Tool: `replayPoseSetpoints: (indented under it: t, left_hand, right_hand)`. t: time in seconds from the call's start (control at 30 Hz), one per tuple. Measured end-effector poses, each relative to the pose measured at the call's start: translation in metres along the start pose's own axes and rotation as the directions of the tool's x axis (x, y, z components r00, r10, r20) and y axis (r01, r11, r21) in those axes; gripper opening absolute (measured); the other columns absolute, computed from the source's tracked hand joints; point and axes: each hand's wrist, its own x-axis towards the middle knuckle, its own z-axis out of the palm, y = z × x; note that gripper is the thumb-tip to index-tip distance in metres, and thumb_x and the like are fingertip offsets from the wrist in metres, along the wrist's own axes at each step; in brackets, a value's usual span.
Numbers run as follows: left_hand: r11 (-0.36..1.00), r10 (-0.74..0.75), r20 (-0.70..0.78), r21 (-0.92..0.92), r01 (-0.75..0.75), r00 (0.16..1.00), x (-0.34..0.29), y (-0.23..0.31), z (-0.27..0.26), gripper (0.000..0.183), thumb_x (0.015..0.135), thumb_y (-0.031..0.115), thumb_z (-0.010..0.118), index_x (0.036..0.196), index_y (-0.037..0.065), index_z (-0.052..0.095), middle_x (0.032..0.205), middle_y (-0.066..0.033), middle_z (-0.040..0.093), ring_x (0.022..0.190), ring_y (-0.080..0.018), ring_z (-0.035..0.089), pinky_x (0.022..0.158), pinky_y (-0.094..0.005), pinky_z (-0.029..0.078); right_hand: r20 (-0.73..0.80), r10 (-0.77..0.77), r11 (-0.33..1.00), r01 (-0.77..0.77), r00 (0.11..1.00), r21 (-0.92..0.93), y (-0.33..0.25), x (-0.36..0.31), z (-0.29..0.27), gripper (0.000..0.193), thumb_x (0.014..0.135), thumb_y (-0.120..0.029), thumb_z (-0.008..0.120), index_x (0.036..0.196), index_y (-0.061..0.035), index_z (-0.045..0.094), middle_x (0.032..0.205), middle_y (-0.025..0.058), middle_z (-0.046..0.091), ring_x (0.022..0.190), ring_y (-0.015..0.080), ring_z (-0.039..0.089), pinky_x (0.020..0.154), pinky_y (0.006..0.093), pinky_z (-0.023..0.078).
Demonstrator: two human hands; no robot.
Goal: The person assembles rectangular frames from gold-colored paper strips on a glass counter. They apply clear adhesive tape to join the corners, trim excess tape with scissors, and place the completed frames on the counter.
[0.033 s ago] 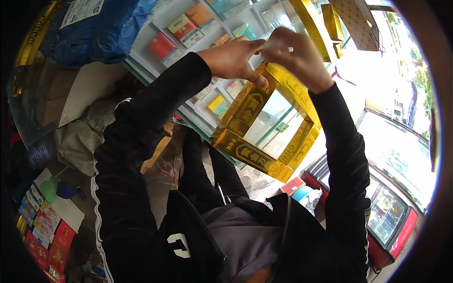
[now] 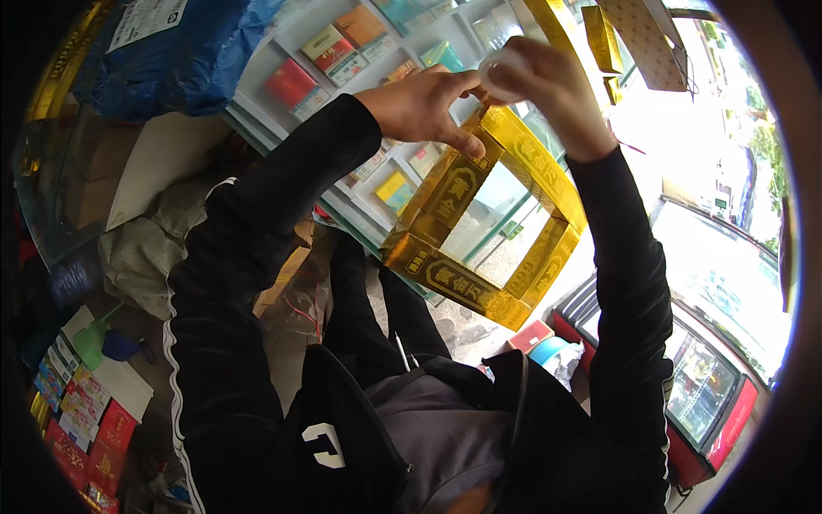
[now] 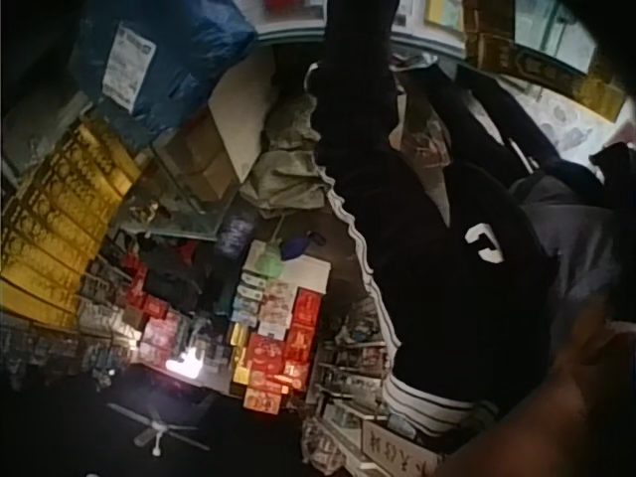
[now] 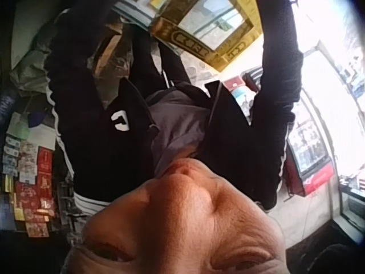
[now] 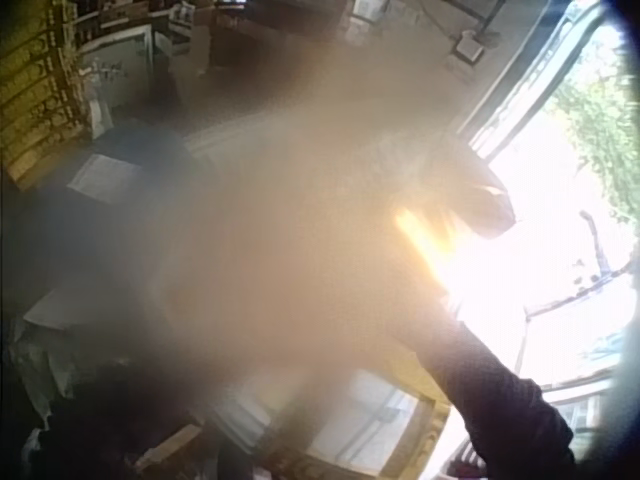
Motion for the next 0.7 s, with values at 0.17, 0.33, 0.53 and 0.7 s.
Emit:
replayPoseSetpoints:
  t: [0.17, 0.33, 0.53, 0.7]
  left_hand:
    - [0.99, -0.133, 0.048, 0.055, 0.131, 0.99, -0.002, 0.005, -0.002, 0.097, 0.078, 0.058, 0.079, 0.15, 0.007, 0.04, 0.147, -0.017, 0.052, 0.139, -0.0398, 0.044, 0.115, -0.0541, 0.037]
    - [0.993, -0.109, 0.038, 0.059, 0.107, 0.993, -0.006, 0.013, 0.0, 0.082, 0.084, 0.052, 0.076, 0.154, 0.023, 0.042, 0.153, -0.0093, 0.048, 0.144, -0.0381, 0.034, 0.119, -0.0579, 0.03]
    - [0.994, -0.091, 0.058, 0.063, 0.087, 0.994, -0.003, 0.009, 0.002, 0.076, 0.086, 0.05, 0.077, 0.151, 0.025, 0.047, 0.154, -0.0086, 0.048, 0.144, -0.0376, 0.034, 0.119, -0.058, 0.03]
    - [0.996, -0.088, 0.045, -0.007, 0.088, 0.995, -0.004, 0.007, 0.0, 0.078, 0.085, 0.043, 0.079, 0.148, 0.011, 0.047, 0.146, -0.0161, 0.052, 0.14, -0.0355, 0.04, 0.117, -0.0519, 0.033]
  right_hand:
    - [0.053, -0.127, 0.92, 0.138, 0.99, -0.368, -0.014, -0.014, -0.018, 0.037, 0.093, -0.034, 0.072, 0.104, 0.0005, 0.068, 0.096, 0.0142, 0.072, 0.087, 0.0232, 0.073, 0.074, 0.032, 0.059]
    - [-0.145, -0.122, 0.922, 0.058, 0.982, -0.383, -0.021, -0.059, -0.001, 0.032, 0.091, -0.016, 0.075, 0.119, -0.0057, 0.064, 0.103, 0.0119, 0.072, 0.095, 0.0241, 0.071, 0.08, 0.0352, 0.057]
    - [-0.06, -0.243, 0.865, 0.188, 0.968, -0.466, -0.029, -0.078, 0.003, 0.024, 0.095, -0.007, 0.07, 0.118, -0.006, 0.068, 0.107, 0.0101, 0.07, 0.099, 0.0221, 0.071, 0.081, 0.0341, 0.058]
    - [-0.021, -0.478, 0.777, 0.411, 0.878, -0.476, -0.027, -0.046, 0.009, 0.019, 0.09, -0.006, 0.072, 0.108, -0.0081, 0.07, 0.096, 0.0094, 0.067, 0.088, 0.0251, 0.067, 0.074, 0.0372, 0.056]
